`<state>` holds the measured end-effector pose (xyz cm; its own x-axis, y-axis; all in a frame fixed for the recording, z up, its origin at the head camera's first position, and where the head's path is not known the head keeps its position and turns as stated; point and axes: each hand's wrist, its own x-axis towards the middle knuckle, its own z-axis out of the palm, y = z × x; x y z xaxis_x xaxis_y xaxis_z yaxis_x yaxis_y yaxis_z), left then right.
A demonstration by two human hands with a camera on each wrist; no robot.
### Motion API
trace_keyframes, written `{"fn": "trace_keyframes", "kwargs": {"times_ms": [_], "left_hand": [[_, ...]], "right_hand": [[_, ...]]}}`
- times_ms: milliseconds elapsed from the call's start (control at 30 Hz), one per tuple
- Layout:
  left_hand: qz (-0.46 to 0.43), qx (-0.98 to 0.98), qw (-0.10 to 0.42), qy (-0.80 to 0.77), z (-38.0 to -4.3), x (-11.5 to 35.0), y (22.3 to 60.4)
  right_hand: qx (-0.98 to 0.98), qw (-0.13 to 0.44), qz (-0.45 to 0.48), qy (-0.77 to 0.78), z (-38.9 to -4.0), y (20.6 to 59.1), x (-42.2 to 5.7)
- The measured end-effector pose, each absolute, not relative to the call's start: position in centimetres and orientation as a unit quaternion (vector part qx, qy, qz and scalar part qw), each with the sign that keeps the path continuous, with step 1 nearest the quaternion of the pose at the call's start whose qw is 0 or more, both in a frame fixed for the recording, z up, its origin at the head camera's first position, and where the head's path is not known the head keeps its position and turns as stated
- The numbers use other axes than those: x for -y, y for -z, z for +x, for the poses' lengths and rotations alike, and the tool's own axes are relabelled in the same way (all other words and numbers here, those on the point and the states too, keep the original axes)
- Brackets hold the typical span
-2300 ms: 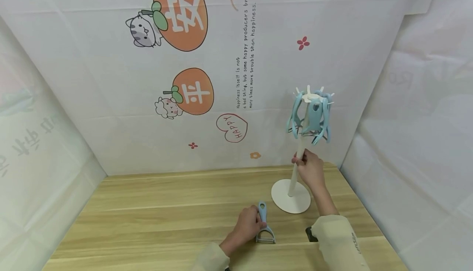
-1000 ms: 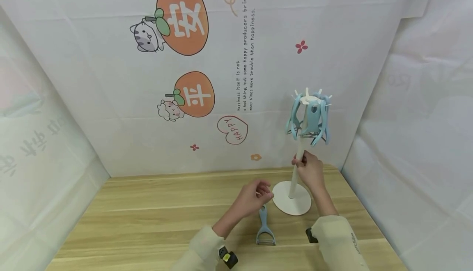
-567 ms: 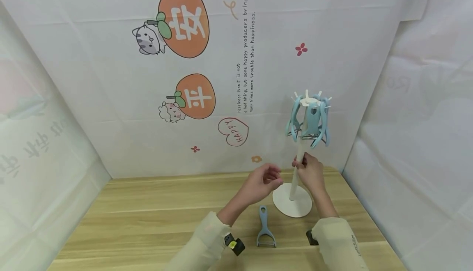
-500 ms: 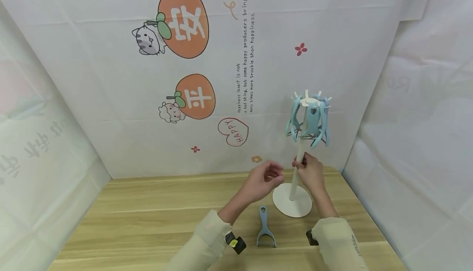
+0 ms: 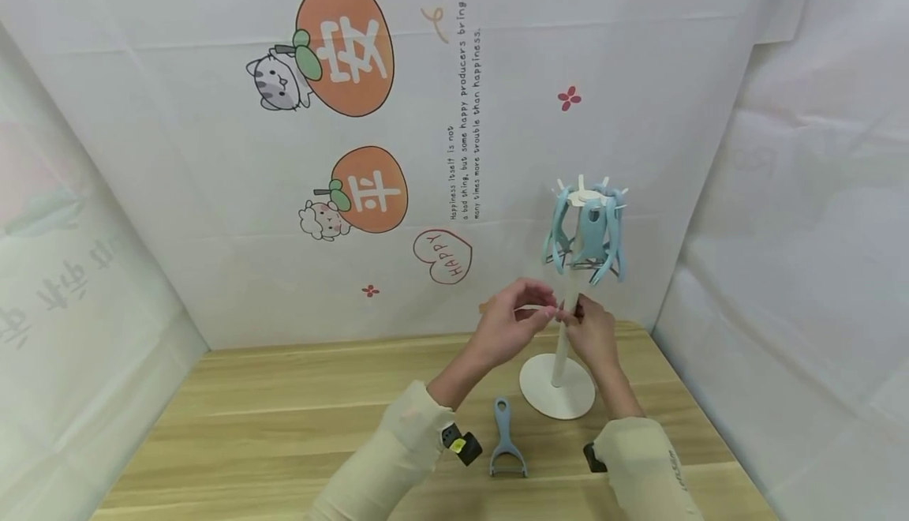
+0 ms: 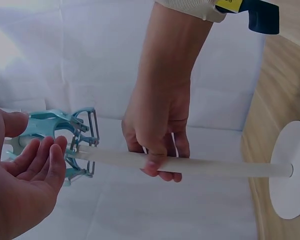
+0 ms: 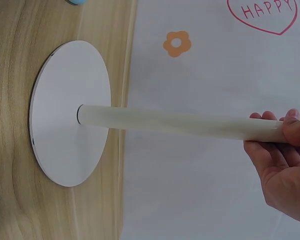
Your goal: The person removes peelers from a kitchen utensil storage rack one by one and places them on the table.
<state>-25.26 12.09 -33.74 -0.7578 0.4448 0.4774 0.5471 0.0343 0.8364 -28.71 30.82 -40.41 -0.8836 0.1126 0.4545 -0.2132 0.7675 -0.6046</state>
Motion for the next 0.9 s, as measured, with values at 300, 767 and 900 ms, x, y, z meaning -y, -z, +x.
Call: {"fn": "trace_keyframes", "kwargs": {"times_ms": [300, 767, 900], "left_hand": [[-0.341, 0.711, 0.042, 0.614, -25.5, -12.7, 32.6], [-0.350, 0.720, 0.076, 0.595, -25.9, -14.5, 30.4], [-0.346, 0.724, 0.089, 0.589, -26.0, -15.0, 29.8]], "right_hand": [[0.907, 0.248, 0.033, -0.339, -28.8, 40.6, -30.7], [0.905, 0.278, 0.038, -0.319, -29.0, 40.9, -31.1], [0.905, 0.285, 0.044, -0.313, -29.1, 41.0, -31.2]]}}
